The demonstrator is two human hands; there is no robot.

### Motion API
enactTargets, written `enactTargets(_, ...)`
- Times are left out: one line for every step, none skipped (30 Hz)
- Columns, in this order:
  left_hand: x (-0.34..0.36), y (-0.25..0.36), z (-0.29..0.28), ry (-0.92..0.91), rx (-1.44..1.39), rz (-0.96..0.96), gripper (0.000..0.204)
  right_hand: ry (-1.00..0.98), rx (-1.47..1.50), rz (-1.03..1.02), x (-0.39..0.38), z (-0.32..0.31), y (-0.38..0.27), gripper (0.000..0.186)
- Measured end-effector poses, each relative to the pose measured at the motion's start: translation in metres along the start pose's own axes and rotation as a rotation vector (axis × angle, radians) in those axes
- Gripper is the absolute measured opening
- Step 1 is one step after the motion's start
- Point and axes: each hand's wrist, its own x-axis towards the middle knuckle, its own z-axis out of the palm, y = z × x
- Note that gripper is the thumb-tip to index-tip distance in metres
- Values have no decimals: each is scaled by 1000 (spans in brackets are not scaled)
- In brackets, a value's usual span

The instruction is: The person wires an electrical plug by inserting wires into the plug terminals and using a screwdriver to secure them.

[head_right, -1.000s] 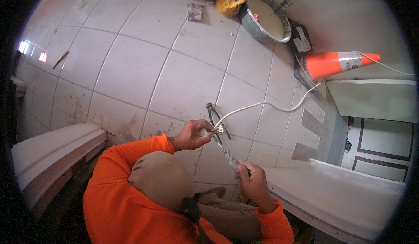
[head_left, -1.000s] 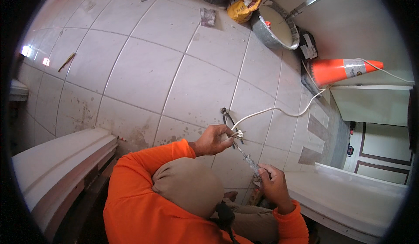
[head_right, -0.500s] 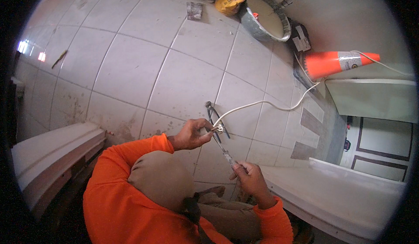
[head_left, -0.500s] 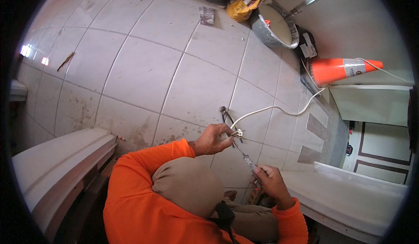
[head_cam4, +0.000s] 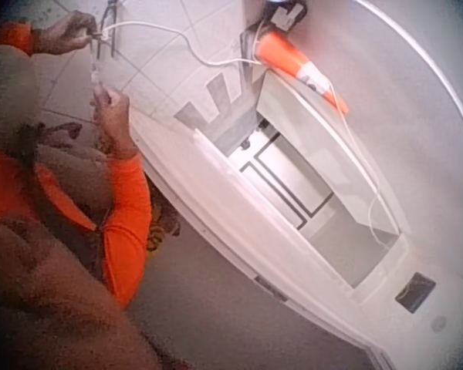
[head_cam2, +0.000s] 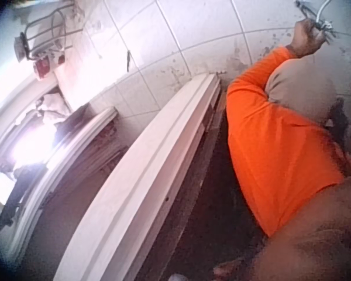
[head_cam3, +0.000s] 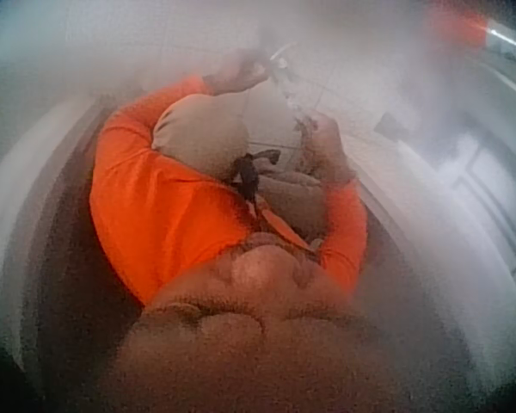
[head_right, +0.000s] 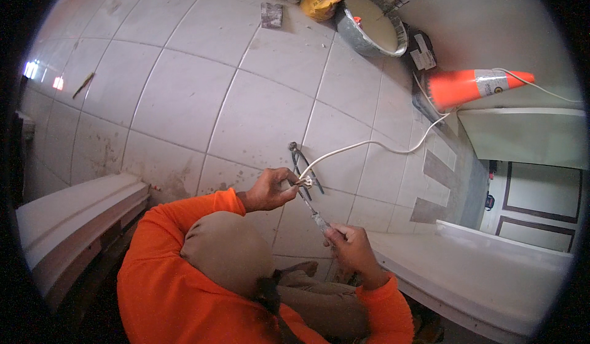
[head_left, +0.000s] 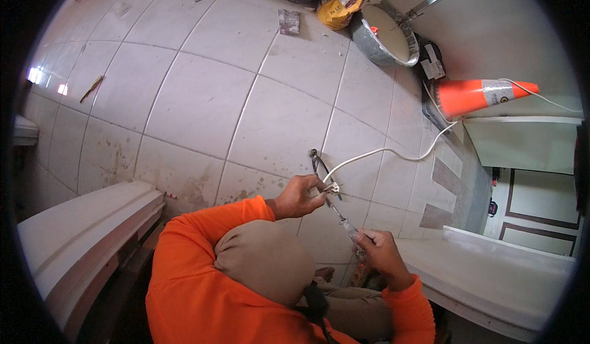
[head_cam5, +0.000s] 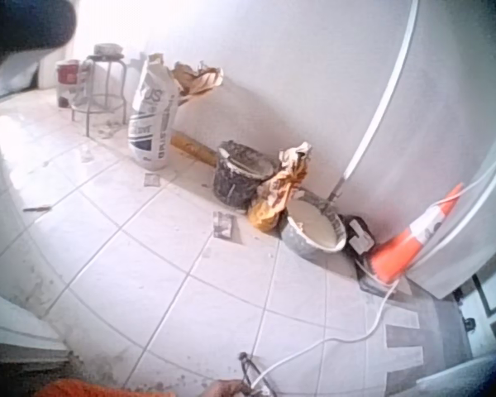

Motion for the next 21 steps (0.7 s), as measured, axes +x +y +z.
enactTargets(-1, 0, 0, -9, -8, -22, 21, -135, 262, 242, 4, -5, 0, 35)
enactTargets(-2, 0, 0, -19, -17, -44, 21, -146, 343, 274, 4, -7, -3, 36)
enactTargets(-2, 1, 0, -11, -37, -37, 21, -161, 423, 305, 3, -9, -7, 39)
enactTargets(-1, 2, 0, -4, -57, -30, 21, -175, 502, 336, 3, -9, -9, 44)
enactTargets(-1, 3, 0, 3, -76, -22, 21, -154, 405, 204, 3, -6, -10, 48)
enactTargets(-1, 0, 1, 9, -53, -3, 20, -127, 307, 73, 0, 1, -10, 52)
enactTargets(0, -3, 1, 15, -29, 16, 20, -100, 209, -57, -3, 5, -10, 56)
enactTargets(1, -6, 2, 22, -6, 35, 19, -67, 126, -66, -5, 5, -8, 51)
enactTargets(0, -8, 2, 24, -5, 28, 19, -33, 43, -74, -6, 6, -5, 46)
enactTargets(0, -5, 1, 27, -2, 15, 18, -4, -37, -80, -6, 6, -2, 41)
enactTargets(0, -3, 0, 29, 1, 2, 18, 66, -179, -193, -6, 7, -3, 37)
enactTargets(0, -4, 0, 30, 8, -2, 18, 137, -324, -307, -7, 9, -6, 33)
enactTargets(-1, -4, 0, 30, 16, -5, 19, 207, -469, -421, -8, 10, -7, 30)
enactTargets(-1, -4, -1, 31, 24, -9, 19, 272, -566, -516, -6, 10, -3, 28)
enactTargets(-1, -3, 0, 36, 6, -7, 19, 343, -663, -607, -3, 10, 3, 26)
enactTargets(-1, -1, 1, 41, -11, -5, 19, 414, -761, -698, -1, 10, 9, 26)
enactTargets(-1, 1, 2, 46, -27, -3, 19, 392, -721, -689, 0, 13, 12, 27)
enactTargets(-1, -1, 3, 46, -24, -7, 19, 367, -684, -681, 1, 15, 14, 28)
enactTargets(0, -3, 3, 46, -21, -11, 20, 343, -648, -672, 1, 16, 13, 30)
enactTargets(0, -5, 3, 46, -17, -15, 20, 194, -396, -397, 0, 12, 9, 31)
enactTargets(-1, -6, 3, 41, 0, -13, 20, 46, -140, -127, 0, 7, -1, 33)
